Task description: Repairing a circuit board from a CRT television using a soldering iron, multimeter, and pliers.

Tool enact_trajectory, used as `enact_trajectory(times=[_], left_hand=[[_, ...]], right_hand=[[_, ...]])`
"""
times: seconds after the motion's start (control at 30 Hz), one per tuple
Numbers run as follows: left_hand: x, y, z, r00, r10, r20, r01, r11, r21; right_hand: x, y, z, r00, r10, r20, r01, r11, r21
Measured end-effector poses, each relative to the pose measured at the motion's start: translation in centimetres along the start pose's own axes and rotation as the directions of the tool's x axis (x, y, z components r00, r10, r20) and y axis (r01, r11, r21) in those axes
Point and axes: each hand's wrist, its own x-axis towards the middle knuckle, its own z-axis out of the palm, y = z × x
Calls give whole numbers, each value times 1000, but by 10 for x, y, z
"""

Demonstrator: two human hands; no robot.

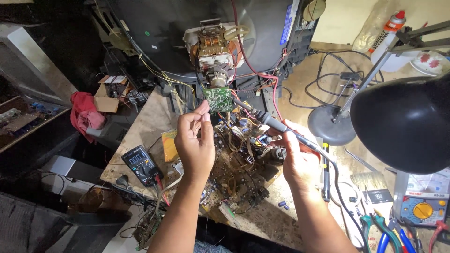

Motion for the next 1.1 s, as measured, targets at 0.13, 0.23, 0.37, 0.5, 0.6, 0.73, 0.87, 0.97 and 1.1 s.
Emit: enact_trajectory(times=[0.13, 0.23, 0.37, 0.5, 0.6, 0.73, 0.87, 0.97, 1.1], left_hand=[[0, -2, -1, 1000, 3, 6, -3, 1000, 3], [0, -3, -1, 1000, 6, 15, -6, 1000, 0], [0, -5, -2, 1000, 10, 24, -10, 1000, 8], [0, -5, -2, 1000, 7, 23, -7, 1000, 3], [0, -8, -2, 1000, 14, 25, -14, 1000, 2], [0, -6, -2, 999, 18, 26, -18, 1000, 4], [0, -5, -2, 999, 19, 28, -19, 1000, 3], [0, -6, -2, 999, 27, 33, -28, 999, 15], [0, -6, -3, 999, 26, 31, -26, 1000, 11]], right_hand=[[0, 1, -2, 1000, 3, 13, -3, 1000, -3], [0, 6, -5, 1000, 1, 24, -1, 1000, 0], [-1, 9, -6, 1000, 0, 28, -1, 1000, 29], [0, 9, -8, 999, 14, 35, -14, 1000, 20], [0, 8, -9, 999, 15, 42, -16, 1000, 6], [1, 7, -8, 999, 17, 50, -18, 1000, 11], [0, 6, -8, 998, 16, 52, -18, 1000, 22], [1, 6, -10, 998, 31, 60, -31, 999, 9], [1, 3, -7, 998, 25, 59, -26, 999, 22]])
